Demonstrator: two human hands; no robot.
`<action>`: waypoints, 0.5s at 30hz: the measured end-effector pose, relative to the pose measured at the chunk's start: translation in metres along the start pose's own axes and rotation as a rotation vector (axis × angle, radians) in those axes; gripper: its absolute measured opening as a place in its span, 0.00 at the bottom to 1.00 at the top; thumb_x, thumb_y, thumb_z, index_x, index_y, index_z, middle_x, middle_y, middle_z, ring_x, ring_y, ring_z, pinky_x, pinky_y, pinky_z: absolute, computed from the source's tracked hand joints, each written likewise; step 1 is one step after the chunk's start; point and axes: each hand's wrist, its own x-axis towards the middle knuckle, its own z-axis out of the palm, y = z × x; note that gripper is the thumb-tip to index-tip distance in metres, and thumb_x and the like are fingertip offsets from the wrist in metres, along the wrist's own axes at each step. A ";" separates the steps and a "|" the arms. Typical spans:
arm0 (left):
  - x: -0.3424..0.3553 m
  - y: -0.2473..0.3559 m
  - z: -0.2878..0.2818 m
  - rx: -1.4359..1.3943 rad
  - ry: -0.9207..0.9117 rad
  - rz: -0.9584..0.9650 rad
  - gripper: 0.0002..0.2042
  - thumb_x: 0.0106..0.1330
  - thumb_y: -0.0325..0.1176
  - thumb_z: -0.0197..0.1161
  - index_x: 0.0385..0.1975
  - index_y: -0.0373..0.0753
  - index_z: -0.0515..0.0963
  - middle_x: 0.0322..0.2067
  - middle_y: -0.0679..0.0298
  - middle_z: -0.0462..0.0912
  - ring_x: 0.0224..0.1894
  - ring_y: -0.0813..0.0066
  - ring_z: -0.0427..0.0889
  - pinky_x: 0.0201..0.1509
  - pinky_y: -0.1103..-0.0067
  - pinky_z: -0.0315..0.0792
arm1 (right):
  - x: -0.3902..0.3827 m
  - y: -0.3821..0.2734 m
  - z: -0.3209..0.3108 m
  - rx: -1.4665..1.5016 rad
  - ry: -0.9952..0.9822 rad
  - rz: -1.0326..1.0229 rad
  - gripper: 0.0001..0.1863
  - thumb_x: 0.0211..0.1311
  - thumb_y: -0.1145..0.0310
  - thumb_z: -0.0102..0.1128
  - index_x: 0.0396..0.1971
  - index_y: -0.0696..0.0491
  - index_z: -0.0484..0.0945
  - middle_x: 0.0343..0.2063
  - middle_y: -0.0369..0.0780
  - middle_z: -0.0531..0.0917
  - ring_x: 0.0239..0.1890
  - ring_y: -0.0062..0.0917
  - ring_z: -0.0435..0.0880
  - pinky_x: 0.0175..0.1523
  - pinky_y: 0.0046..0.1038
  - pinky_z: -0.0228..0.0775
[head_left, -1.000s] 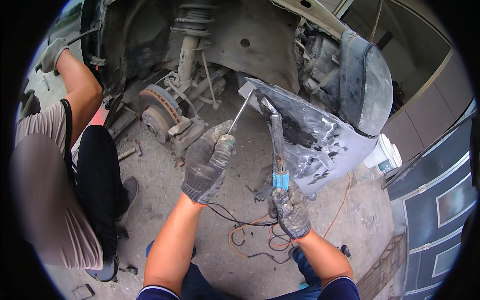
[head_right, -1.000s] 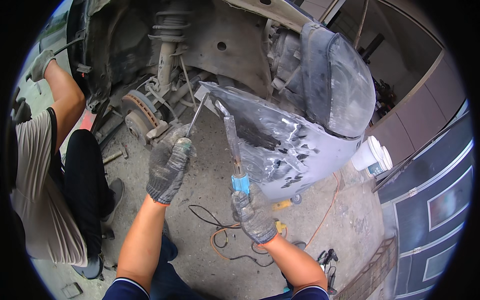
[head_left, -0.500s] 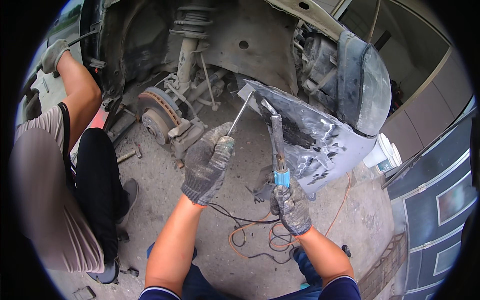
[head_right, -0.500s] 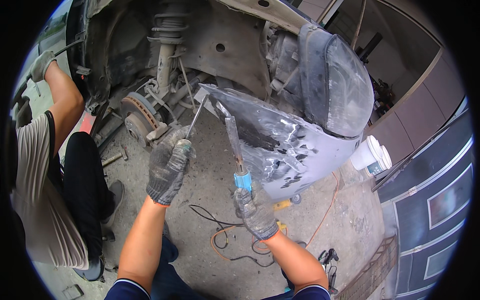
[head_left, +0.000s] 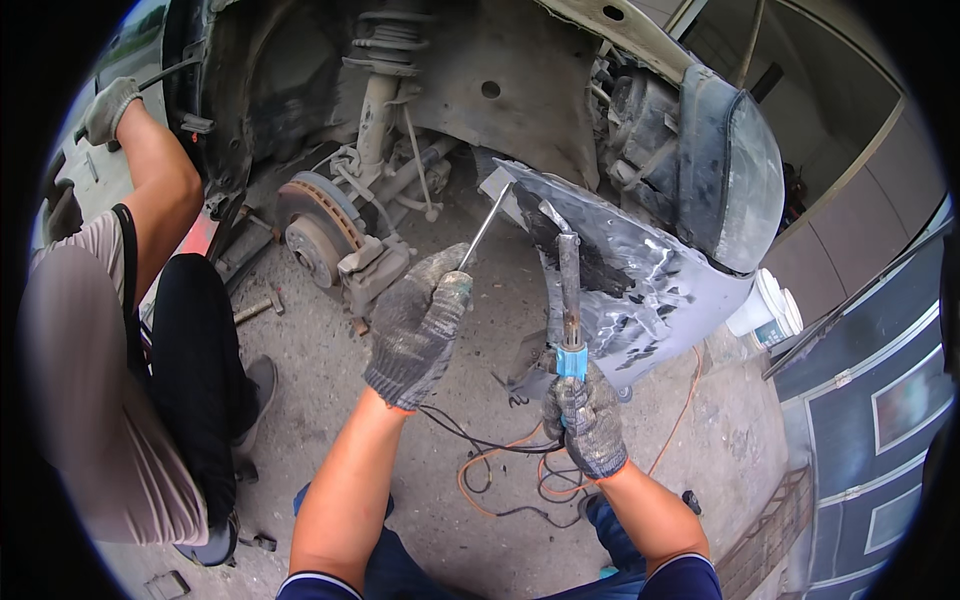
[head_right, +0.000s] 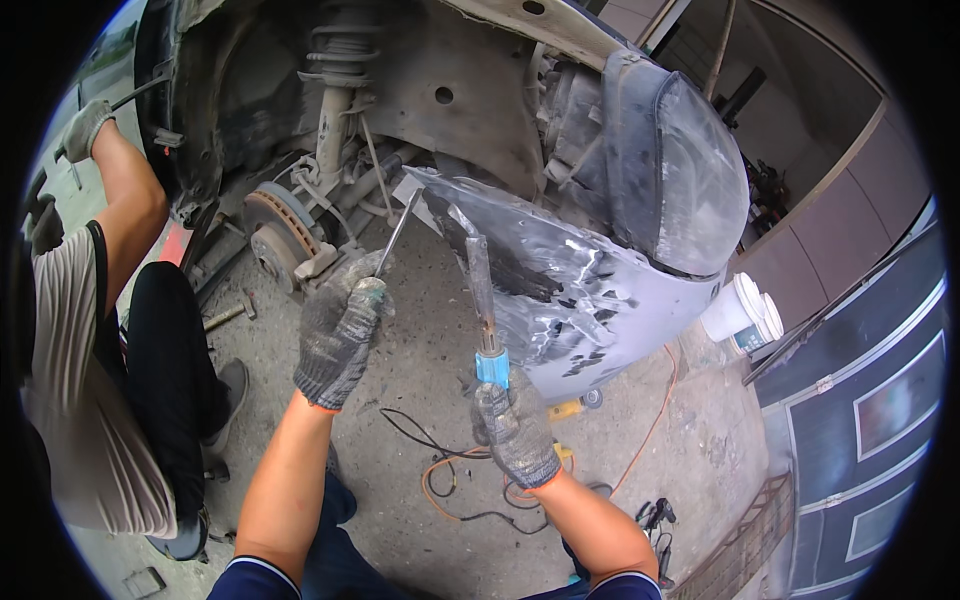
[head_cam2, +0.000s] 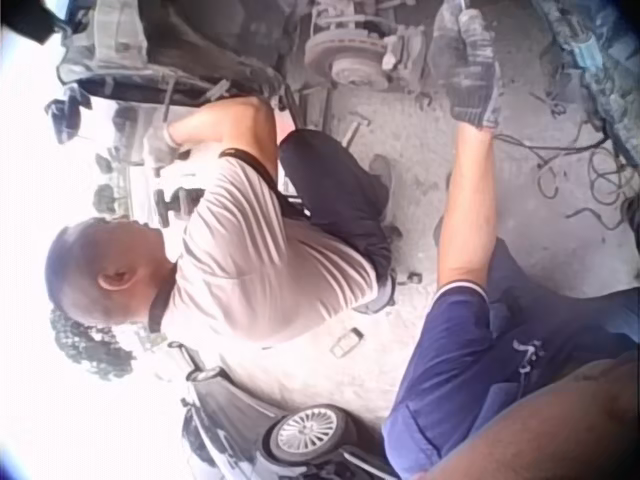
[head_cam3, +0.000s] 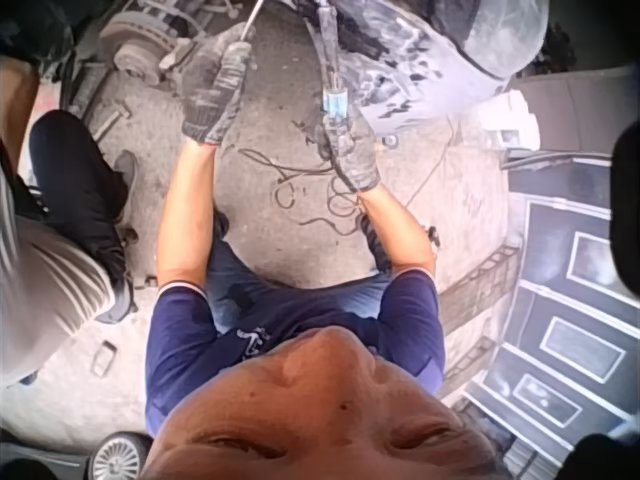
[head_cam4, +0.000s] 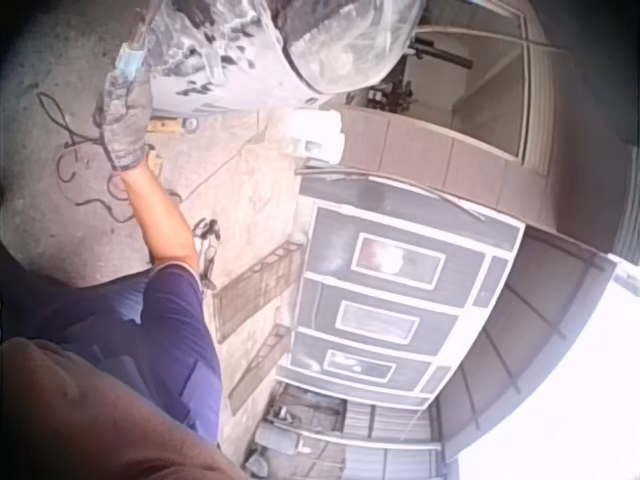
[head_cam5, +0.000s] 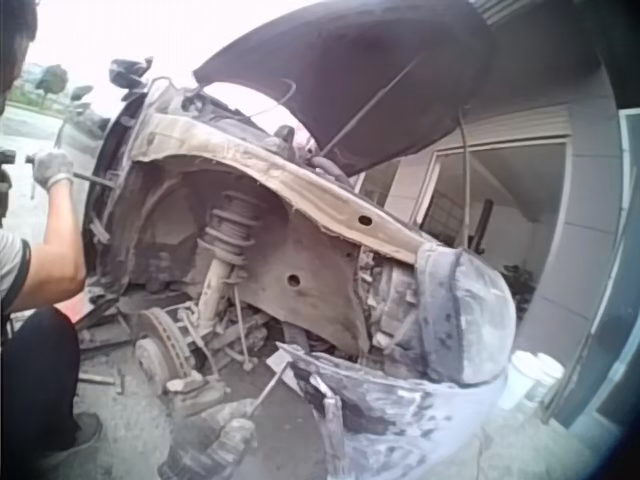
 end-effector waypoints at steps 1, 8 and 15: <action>0.000 -0.001 0.000 0.010 0.002 0.005 0.14 0.71 0.31 0.59 0.54 0.33 0.78 0.32 0.66 0.81 0.32 0.83 0.78 0.38 0.82 0.74 | -0.001 -0.003 0.002 -0.005 -0.003 0.008 0.19 0.70 0.50 0.58 0.41 0.51 0.69 0.22 0.28 0.70 0.21 0.11 0.67 0.24 0.18 0.61; 0.000 0.000 -0.001 0.042 0.008 -0.005 0.15 0.71 0.32 0.60 0.54 0.33 0.78 0.31 0.67 0.81 0.32 0.83 0.77 0.37 0.82 0.73 | 0.005 -0.005 0.006 0.007 -0.020 0.046 0.20 0.70 0.49 0.58 0.45 0.52 0.71 0.24 0.29 0.72 0.21 0.12 0.68 0.25 0.18 0.62; -0.001 -0.001 0.002 -0.009 0.019 -0.011 0.15 0.71 0.31 0.60 0.54 0.33 0.78 0.31 0.68 0.80 0.31 0.83 0.76 0.36 0.83 0.72 | -0.004 -0.008 0.004 -0.067 -0.010 0.009 0.21 0.71 0.49 0.56 0.46 0.53 0.71 0.21 0.29 0.71 0.21 0.13 0.68 0.25 0.19 0.63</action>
